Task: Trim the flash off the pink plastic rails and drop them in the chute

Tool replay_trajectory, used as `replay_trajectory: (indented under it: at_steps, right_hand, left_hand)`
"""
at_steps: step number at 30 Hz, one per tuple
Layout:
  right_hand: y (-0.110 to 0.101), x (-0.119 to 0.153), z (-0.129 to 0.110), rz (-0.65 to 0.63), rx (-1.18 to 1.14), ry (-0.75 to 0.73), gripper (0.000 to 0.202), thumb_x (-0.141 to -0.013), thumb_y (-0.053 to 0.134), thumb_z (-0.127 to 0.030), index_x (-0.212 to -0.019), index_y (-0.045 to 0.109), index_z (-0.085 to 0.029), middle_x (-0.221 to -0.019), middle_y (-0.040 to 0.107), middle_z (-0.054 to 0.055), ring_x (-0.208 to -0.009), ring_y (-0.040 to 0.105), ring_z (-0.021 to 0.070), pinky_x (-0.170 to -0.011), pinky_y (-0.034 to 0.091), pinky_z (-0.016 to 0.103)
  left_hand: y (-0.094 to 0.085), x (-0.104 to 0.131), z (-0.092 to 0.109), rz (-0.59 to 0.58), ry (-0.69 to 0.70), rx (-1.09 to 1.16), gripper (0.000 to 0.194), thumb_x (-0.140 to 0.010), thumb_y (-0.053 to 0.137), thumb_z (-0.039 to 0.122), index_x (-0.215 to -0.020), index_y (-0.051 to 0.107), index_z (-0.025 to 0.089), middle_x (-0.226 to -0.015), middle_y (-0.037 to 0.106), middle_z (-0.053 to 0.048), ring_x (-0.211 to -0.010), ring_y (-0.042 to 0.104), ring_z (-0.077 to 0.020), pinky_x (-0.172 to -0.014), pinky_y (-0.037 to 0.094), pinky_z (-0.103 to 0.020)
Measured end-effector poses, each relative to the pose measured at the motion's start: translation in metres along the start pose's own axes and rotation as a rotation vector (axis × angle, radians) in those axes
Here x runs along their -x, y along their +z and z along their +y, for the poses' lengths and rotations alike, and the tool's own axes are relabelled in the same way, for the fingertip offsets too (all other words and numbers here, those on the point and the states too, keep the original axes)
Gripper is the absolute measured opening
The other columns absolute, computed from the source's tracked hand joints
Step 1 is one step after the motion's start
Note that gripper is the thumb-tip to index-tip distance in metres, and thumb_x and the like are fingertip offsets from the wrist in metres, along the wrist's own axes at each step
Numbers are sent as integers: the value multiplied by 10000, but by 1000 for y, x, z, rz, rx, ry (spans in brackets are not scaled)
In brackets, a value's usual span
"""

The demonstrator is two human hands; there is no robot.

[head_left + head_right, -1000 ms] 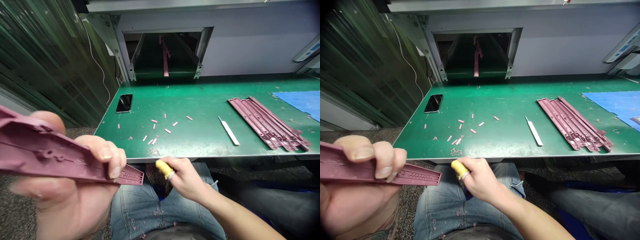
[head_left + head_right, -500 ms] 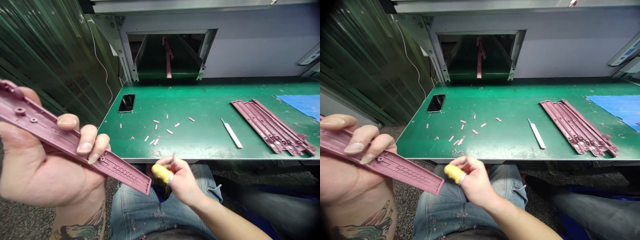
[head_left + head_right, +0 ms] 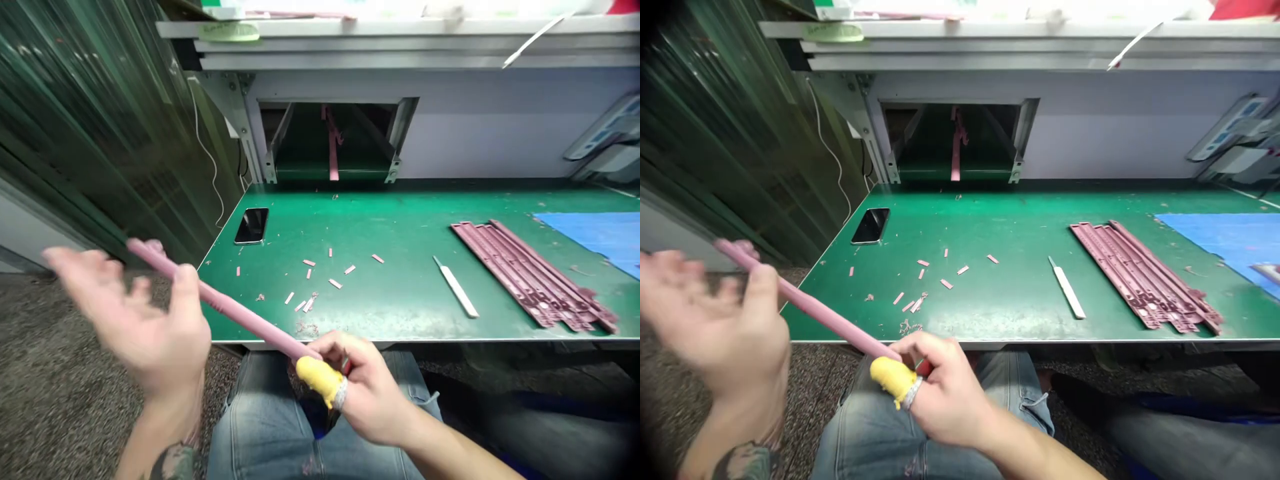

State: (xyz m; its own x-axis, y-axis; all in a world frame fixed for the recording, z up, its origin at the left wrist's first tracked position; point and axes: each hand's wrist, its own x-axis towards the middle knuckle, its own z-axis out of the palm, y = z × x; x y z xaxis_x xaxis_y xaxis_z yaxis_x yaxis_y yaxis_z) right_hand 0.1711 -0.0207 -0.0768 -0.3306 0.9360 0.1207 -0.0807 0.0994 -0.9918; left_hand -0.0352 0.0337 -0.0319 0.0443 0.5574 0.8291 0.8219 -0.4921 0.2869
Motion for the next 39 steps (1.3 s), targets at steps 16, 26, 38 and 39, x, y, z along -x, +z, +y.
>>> replay_trajectory:
  at_steps: [16, 26, 38, 39]
  right_hand:
    - [-50, -5, -11, -208, 613, -262, 392, -955, 390, -502, -871, 585, -172, -731, 560, 13, -645, 484, 118, -592, 363, 234]
    - [-41, -22, -19, -164, 1325, -645, 225, -892, 525, -294, -699, 471, -191, -631, 489, -14, -543, 331, 123, -490, 143, 277]
    - [-40, -15, -23, -87, 1264, -718, 293, -948, 352, -183, -673, 454, -193, -597, 454, -6, -531, 308, 137, -500, 189, 291]
    - [-40, -14, -23, -77, 1262, -713, 295, -947, 343, -181, -679, 465, -191, -601, 458, -3, -532, 310, 139, -499, 189, 292]
  left_hand:
    - [-20, -8, 9, -747, 720, 119, 392, -893, 515, 137, -1283, 503, 103, -1201, 645, -119, -1103, 603, -210, -911, 534, -347]
    - [-28, -38, 18, -772, 941, 149, 377, -904, 384, 65, -1227, 558, 148, -1255, 630, -60, -1276, 473, -227, -1137, 287, -457]
    - [-40, 7, 14, -675, 637, 98, 521, -866, 550, 124, -1374, 436, 155, -1214, 643, -97, -1109, 596, -240, -886, 521, -376]
    - [-40, 11, 15, -681, 592, 93, 551, -856, 573, 132, -1385, 420, 152, -1223, 637, -102, -1114, 591, -240, -880, 524, -375]
